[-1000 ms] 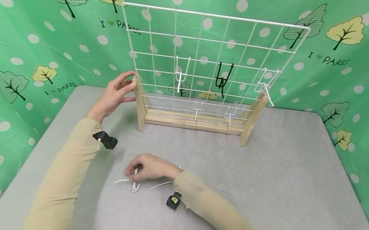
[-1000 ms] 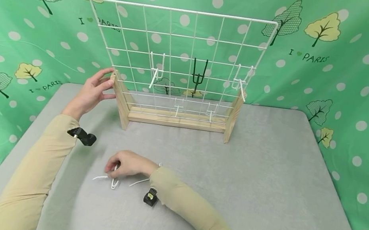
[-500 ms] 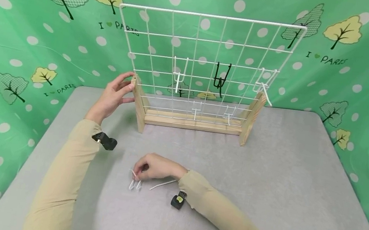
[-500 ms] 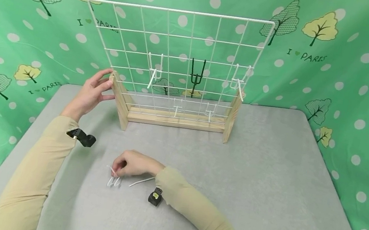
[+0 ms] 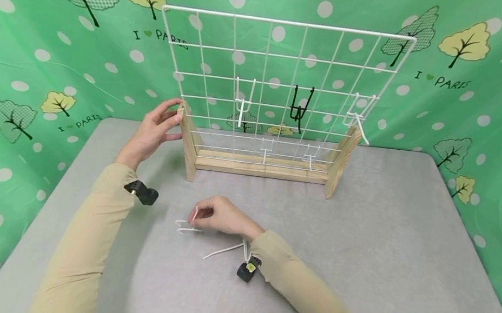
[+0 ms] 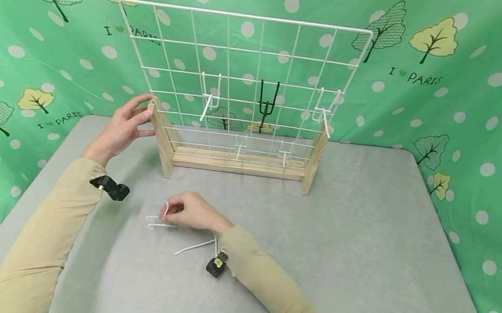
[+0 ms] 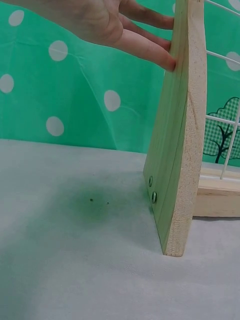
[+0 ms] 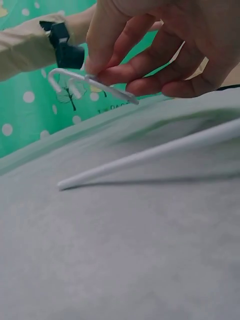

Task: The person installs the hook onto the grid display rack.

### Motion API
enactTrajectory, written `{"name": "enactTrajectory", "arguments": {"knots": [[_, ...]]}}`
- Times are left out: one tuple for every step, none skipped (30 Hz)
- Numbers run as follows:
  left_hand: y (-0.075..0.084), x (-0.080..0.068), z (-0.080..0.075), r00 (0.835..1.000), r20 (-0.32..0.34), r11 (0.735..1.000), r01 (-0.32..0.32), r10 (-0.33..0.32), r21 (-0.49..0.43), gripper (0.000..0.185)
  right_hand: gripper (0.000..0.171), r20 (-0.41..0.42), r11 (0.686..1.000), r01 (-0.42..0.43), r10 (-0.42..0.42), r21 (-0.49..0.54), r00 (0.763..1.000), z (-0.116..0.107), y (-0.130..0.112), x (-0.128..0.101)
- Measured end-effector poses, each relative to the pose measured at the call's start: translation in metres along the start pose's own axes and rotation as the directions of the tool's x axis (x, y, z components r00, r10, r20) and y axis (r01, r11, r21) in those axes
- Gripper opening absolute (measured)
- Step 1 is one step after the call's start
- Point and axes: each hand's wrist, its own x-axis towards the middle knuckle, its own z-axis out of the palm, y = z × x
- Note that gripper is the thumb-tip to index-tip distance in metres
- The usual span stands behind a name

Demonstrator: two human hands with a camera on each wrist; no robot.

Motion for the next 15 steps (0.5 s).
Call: {"name": "enactTrajectory", "arguments": {"knots": [[0.000,0.000,0.000,1.000,-0.002,1.000,0.000,0.000,0.003,0.045,0.003,-0.017,1.000,-0.004,0.004,0.012,1.000,-0.002,0.000,0.000],[0.000,0.000,0.000,1.000,-0.003,1.000,0.002,-0.002,0.007,0.045,0.003,-0.032,1.000,-0.009,0.010,0.019,0.999,-0.003,0.000,-0.001],[0.000,0.000,0.000,1.000,-0.001,1.000,0.003,-0.003,0.006,0.045,0.003,-0.046,1.000,-0.011,0.013,0.026,0.999,-0.004,0.000,-0.001],[-0.001,0.000,0.000,1.000,-0.005,1.000,0.006,-0.006,0.009,0.046,0.003,-0.057,1.000,-0.011,0.013,0.029,0.998,-0.006,0.001,-0.001],[-0.001,0.000,0.000,1.000,-0.008,1.000,0.008,-0.008,0.012,0.046,0.003,-0.068,0.999,-0.010,0.012,0.035,0.998,-0.007,0.002,-0.002],[-0.001,0.000,0.000,1.000,-0.011,1.000,0.010,-0.010,0.016,0.046,0.003,-0.077,0.999,-0.009,0.012,0.038,0.997,-0.009,-0.003,-0.003],[-0.002,0.001,0.000,1.000,-0.014,1.000,0.012,-0.012,0.018,0.046,0.003,-0.086,0.999,-0.008,0.012,0.040,0.996,-0.010,-0.003,-0.004],[-0.002,0.001,0.000,1.000,-0.015,1.000,0.013,-0.013,0.019,0.046,0.003,-0.097,0.999,-0.006,0.010,0.037,0.995,-0.010,-0.003,-0.004],[-0.002,0.001,0.000,1.000,-0.016,1.000,0.013,-0.013,0.019,0.046,0.003,-0.108,0.999,-0.004,0.008,0.039,0.994,-0.011,-0.004,-0.004],[-0.002,0.001,0.000,1.000,-0.019,1.000,0.014,-0.014,0.021,0.045,0.003,-0.119,0.999,-0.006,0.010,0.037,0.993,-0.012,-0.005,-0.005],[-0.002,0.001,0.000,1.000,-0.018,1.000,0.014,-0.014,0.021,0.045,0.003,-0.130,0.999,-0.013,0.018,0.036,0.991,-0.013,-0.006,-0.005],[-0.002,0.001,0.000,1.000,-0.018,1.000,0.014,-0.014,0.019,0.045,0.004,-0.141,0.999,-0.022,0.026,0.034,0.990,-0.014,-0.007,-0.005],[-0.002,0.001,0.000,1.000,-0.015,1.000,0.013,-0.013,0.013,0.045,0.004,-0.154,0.999,-0.027,0.032,0.033,0.988,-0.014,-0.002,-0.004],[-0.002,0.001,0.000,1.000,-0.011,1.000,0.012,-0.012,0.009,0.045,0.005,-0.168,0.999,-0.033,0.038,0.032,0.985,-0.015,-0.003,-0.004],[-0.001,0.001,0.000,1.000,-0.009,1.000,0.012,-0.011,0.009,0.045,0.005,-0.181,0.999,-0.039,0.045,0.036,0.982,-0.016,-0.003,-0.005]]}}
